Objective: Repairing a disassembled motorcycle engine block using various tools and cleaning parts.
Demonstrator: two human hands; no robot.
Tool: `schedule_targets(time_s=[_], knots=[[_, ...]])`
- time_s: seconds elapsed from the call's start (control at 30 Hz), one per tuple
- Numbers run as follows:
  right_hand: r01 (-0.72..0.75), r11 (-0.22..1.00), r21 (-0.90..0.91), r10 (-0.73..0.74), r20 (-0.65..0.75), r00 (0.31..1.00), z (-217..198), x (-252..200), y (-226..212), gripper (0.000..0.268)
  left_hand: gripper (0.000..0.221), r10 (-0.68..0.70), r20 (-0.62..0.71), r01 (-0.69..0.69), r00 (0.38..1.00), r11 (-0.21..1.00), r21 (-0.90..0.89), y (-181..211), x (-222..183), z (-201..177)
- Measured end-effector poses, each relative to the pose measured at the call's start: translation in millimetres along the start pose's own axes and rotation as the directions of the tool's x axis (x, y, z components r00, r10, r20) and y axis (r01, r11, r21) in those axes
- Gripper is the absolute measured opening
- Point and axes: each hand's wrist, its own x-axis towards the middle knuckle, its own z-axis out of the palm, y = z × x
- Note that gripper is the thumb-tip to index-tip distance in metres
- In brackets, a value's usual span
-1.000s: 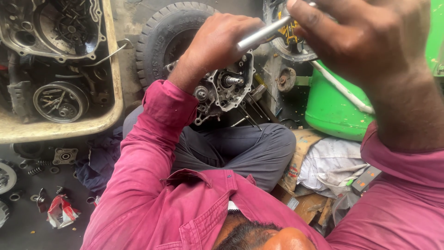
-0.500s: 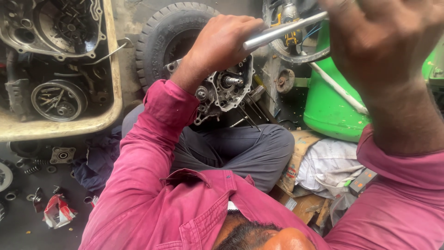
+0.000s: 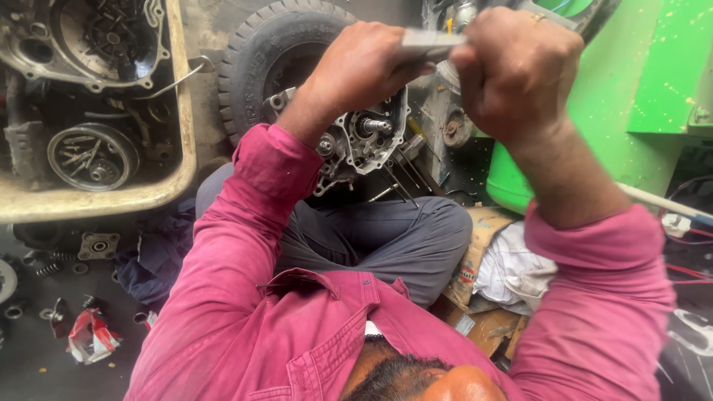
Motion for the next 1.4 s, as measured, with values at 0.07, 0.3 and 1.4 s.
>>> schedule_targets(time_s=[0.07, 0.3, 1.4], knots=[[-0.244, 0.969, -0.04, 0.244, -0.02, 0.97, 5.6, -2.7, -7.1, 0.04, 0.02, 0.021, -0.026, -0.021, 0.999, 1.0, 0.008, -2.3, 0.7, 4.3], [-0.297, 0.906, -0.301, 0.239, -0.214, 0.947, 22.3, -10.6, 16.0, 0.033, 0.023, -0.031, -0.053, 0.041, 0.998, 0.981, 0.189, -16.6, -2.8, 10.7], [0.133, 0.971, 0.197, -0.063, -0.325, 0.944, 36.8, 17.5, 36.9, 0.059, 0.07, -0.6, 0.06, 0.526, 0.798, 0.742, 0.416, -67.7, -116.0, 19.7]])
